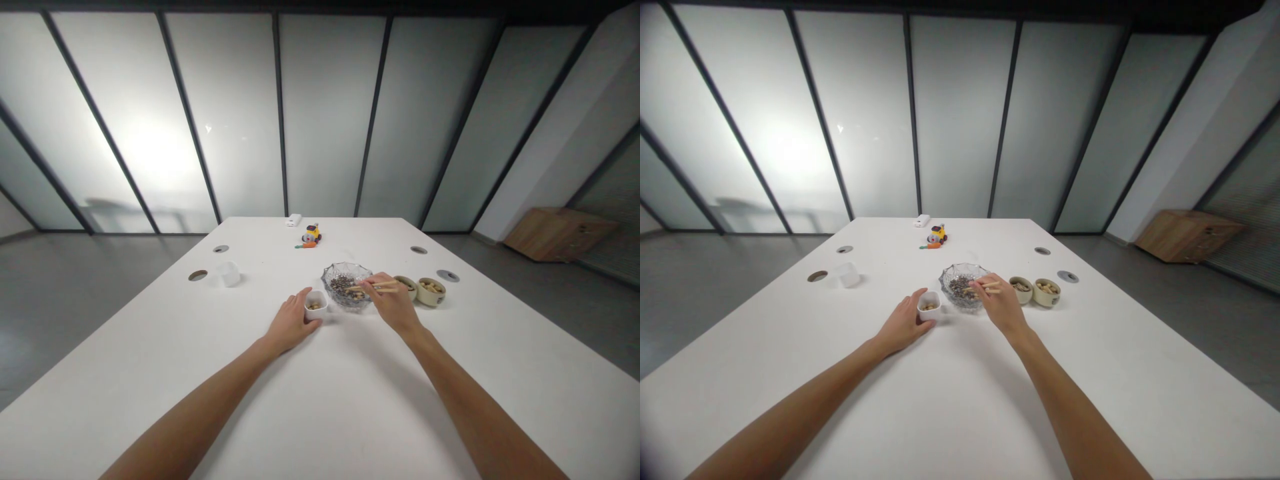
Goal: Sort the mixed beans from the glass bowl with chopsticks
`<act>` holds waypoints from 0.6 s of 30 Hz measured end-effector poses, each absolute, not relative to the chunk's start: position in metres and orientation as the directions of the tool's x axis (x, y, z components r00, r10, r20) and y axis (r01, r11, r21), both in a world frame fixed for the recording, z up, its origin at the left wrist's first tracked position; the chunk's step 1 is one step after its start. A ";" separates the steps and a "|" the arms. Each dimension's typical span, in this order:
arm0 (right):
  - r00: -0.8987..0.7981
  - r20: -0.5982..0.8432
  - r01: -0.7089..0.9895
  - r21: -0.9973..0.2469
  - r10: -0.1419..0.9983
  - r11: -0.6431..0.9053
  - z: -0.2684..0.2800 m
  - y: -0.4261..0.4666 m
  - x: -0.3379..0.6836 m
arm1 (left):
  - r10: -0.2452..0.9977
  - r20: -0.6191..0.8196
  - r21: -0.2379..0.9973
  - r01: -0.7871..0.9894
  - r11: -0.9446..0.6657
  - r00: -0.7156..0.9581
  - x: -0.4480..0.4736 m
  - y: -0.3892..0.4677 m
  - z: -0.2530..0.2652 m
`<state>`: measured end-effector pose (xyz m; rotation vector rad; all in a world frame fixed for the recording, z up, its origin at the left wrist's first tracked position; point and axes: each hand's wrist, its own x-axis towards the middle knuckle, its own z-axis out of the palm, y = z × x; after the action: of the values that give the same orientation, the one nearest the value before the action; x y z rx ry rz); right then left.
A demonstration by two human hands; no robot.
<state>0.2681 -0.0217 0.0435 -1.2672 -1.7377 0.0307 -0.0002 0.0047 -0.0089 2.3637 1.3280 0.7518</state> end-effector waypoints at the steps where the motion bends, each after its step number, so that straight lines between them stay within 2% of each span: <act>1: -0.009 0.661 0.727 -0.511 0.750 0.459 0.044 -0.022 0.268 | 0.858 0.288 0.516 0.685 -0.513 0.426 0.000 0.005 -0.010; 13: -0.037 0.651 0.714 -0.513 0.758 0.476 0.043 -0.024 0.269 | 0.858 0.284 0.509 0.691 -0.514 0.429 -0.001 0.006 -0.011; 18: 0.024 0.727 0.692 -0.508 0.686 0.514 0.053 -0.031 0.265 | 0.864 0.270 0.515 0.695 -0.502 0.424 -0.001 0.005 -0.009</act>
<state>0.2646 -0.0313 0.0531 -1.1831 -1.6757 -0.0065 -0.0010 0.0046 -0.0086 2.3581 1.3424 0.7323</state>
